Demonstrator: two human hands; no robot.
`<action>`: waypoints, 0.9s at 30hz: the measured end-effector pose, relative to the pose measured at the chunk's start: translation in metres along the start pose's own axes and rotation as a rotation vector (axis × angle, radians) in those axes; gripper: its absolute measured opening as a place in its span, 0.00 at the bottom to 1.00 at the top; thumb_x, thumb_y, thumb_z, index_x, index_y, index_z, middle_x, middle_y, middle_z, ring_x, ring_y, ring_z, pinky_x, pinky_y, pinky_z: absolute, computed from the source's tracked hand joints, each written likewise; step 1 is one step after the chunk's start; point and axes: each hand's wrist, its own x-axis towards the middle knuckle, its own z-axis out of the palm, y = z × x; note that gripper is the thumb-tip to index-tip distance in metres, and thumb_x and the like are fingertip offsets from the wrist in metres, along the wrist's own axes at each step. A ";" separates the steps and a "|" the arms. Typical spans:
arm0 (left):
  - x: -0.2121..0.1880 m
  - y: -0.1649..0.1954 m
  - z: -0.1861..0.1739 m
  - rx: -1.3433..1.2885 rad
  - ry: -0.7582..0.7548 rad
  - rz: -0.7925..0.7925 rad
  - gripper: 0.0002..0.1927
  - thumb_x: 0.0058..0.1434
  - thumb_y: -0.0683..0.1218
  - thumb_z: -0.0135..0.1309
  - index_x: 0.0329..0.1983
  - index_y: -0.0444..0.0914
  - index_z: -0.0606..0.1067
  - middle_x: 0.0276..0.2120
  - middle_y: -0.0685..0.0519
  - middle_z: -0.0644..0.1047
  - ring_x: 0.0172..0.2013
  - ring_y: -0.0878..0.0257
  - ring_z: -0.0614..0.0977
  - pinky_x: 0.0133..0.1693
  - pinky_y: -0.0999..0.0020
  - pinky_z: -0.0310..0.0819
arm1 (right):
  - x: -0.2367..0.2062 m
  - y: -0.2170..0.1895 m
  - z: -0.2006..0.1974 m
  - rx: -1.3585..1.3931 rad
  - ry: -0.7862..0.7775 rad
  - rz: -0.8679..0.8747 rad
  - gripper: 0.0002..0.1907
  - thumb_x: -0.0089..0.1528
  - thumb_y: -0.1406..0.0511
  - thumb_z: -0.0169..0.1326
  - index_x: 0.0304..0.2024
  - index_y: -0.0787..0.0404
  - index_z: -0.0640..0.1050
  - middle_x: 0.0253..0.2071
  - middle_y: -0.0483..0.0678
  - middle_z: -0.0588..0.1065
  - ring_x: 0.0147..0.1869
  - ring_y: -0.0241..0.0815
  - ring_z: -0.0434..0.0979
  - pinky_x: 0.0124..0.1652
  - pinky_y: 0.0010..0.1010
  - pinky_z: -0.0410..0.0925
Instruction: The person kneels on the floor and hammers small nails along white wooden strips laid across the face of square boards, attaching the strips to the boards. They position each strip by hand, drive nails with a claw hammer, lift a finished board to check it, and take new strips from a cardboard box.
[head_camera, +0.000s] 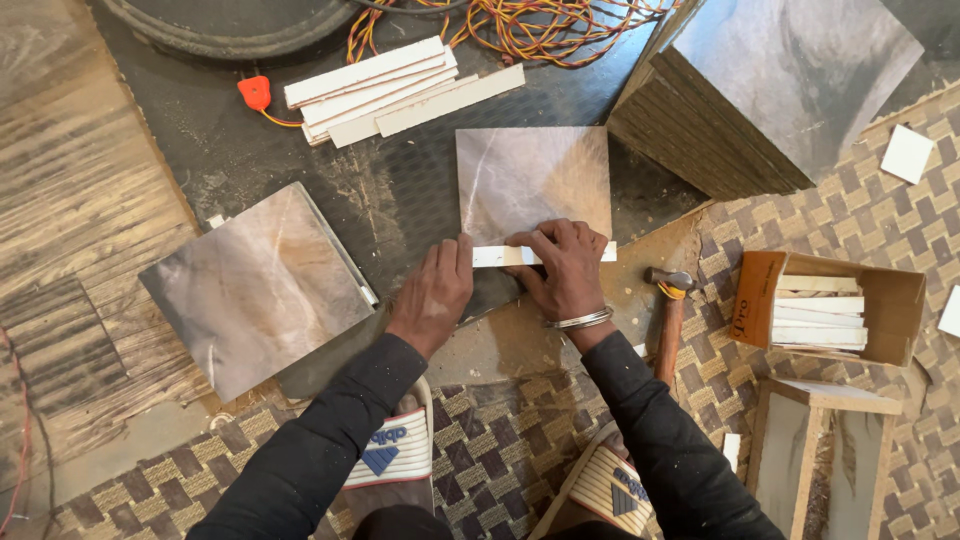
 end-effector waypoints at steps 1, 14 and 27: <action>0.000 0.000 -0.001 -0.001 0.013 0.000 0.22 0.60 0.33 0.50 0.58 0.23 0.68 0.38 0.44 0.71 0.38 0.54 0.78 0.37 0.62 0.78 | 0.000 0.000 -0.001 0.014 0.001 0.003 0.18 0.54 0.56 0.69 0.46 0.47 0.82 0.43 0.43 0.71 0.52 0.47 0.68 0.52 0.43 0.54; 0.003 -0.003 0.001 -0.051 0.013 0.013 0.19 0.64 0.32 0.50 0.59 0.23 0.68 0.39 0.41 0.74 0.38 0.55 0.80 0.36 0.64 0.80 | 0.002 0.000 -0.005 0.039 -0.023 0.031 0.24 0.53 0.55 0.70 0.49 0.53 0.81 0.45 0.46 0.74 0.53 0.48 0.70 0.51 0.42 0.58; 0.002 -0.019 0.013 -0.197 0.079 -0.056 0.19 0.64 0.35 0.50 0.58 0.25 0.69 0.38 0.42 0.73 0.40 0.49 0.80 0.36 0.57 0.78 | -0.167 0.051 -0.043 -0.392 0.044 0.660 0.44 0.50 0.53 0.72 0.60 0.70 0.69 0.46 0.67 0.69 0.49 0.59 0.72 0.43 0.47 0.70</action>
